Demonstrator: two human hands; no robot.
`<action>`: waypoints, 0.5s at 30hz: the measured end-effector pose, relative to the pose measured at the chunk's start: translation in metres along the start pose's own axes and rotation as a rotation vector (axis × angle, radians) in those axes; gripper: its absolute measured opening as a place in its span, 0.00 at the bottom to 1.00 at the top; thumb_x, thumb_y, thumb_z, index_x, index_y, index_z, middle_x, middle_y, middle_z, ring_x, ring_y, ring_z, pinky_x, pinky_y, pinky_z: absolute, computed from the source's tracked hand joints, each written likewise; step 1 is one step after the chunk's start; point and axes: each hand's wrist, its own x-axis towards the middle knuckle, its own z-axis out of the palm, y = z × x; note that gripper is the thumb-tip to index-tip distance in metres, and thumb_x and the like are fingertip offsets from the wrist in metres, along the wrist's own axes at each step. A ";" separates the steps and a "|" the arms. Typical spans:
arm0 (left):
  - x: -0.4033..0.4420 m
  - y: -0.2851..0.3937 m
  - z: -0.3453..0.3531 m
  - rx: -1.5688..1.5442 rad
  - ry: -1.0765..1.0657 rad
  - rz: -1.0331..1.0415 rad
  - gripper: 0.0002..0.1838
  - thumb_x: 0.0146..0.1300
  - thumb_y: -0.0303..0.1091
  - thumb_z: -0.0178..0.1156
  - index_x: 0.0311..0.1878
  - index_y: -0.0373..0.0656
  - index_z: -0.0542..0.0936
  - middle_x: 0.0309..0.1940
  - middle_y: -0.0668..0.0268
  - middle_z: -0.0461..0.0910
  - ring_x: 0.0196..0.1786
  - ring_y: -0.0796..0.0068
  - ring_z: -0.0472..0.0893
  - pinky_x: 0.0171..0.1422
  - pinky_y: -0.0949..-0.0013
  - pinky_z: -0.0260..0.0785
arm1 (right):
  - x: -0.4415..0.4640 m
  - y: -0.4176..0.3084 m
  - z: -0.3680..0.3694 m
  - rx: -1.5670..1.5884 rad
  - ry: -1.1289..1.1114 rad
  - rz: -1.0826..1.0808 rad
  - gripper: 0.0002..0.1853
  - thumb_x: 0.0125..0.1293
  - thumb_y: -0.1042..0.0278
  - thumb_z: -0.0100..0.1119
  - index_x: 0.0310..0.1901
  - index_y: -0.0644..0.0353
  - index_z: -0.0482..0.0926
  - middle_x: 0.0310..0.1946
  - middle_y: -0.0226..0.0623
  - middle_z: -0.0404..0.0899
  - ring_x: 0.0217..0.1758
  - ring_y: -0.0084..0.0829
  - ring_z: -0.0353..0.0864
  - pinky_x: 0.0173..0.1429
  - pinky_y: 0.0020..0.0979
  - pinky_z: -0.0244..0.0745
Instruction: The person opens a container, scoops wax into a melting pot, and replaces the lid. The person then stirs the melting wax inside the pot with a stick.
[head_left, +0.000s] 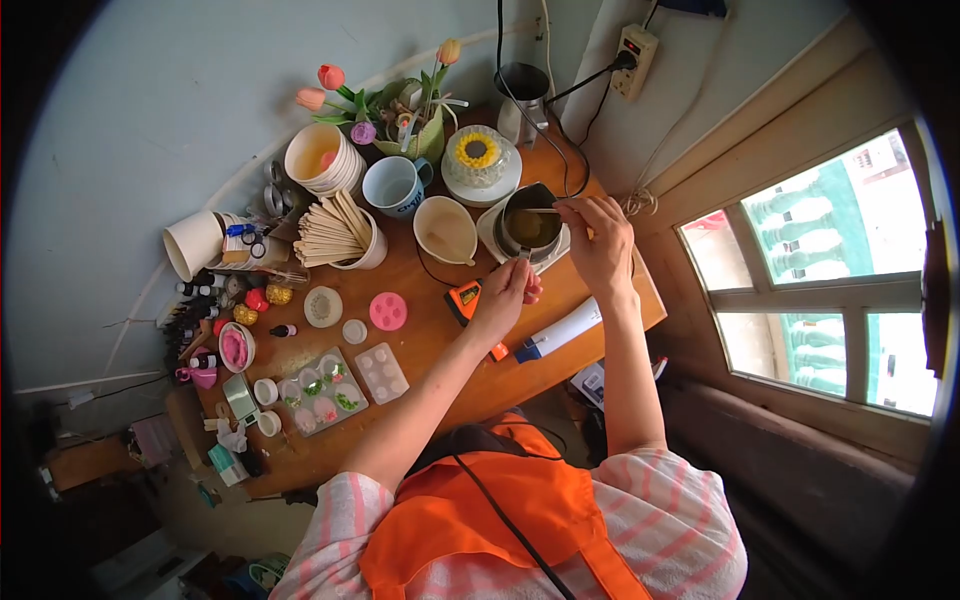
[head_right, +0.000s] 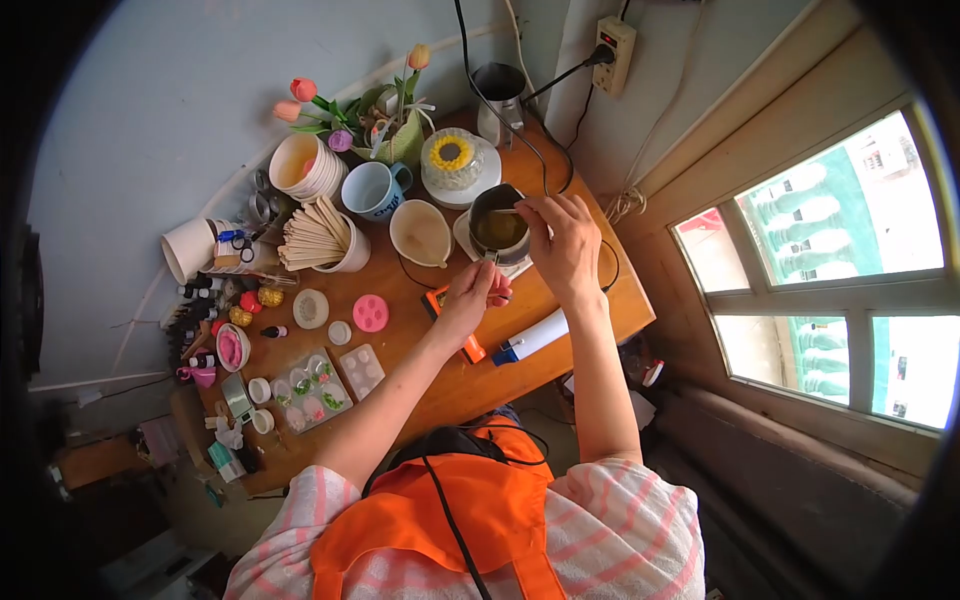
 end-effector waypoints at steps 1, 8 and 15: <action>-0.003 0.002 -0.001 0.042 -0.020 0.055 0.18 0.81 0.46 0.43 0.36 0.44 0.71 0.37 0.69 0.76 0.39 0.81 0.79 0.45 0.74 0.75 | 0.000 0.000 -0.003 0.000 0.046 -0.016 0.05 0.60 0.77 0.65 0.38 0.60 0.86 0.29 0.35 0.83 0.32 0.37 0.78 0.37 0.33 0.73; -0.032 0.020 -0.005 0.201 0.052 0.216 0.18 0.81 0.44 0.44 0.38 0.41 0.72 0.37 0.69 0.76 0.37 0.82 0.76 0.44 0.76 0.73 | -0.001 -0.029 -0.027 0.030 0.129 -0.107 0.04 0.60 0.79 0.65 0.36 0.60 0.85 0.27 0.34 0.81 0.30 0.35 0.76 0.36 0.32 0.72; -0.070 0.044 -0.015 0.351 0.117 0.371 0.13 0.77 0.36 0.51 0.45 0.36 0.77 0.33 0.65 0.76 0.34 0.77 0.77 0.40 0.73 0.72 | -0.010 -0.058 -0.034 0.047 0.016 -0.203 0.08 0.52 0.80 0.69 0.34 0.58 0.86 0.26 0.32 0.81 0.29 0.33 0.76 0.35 0.32 0.72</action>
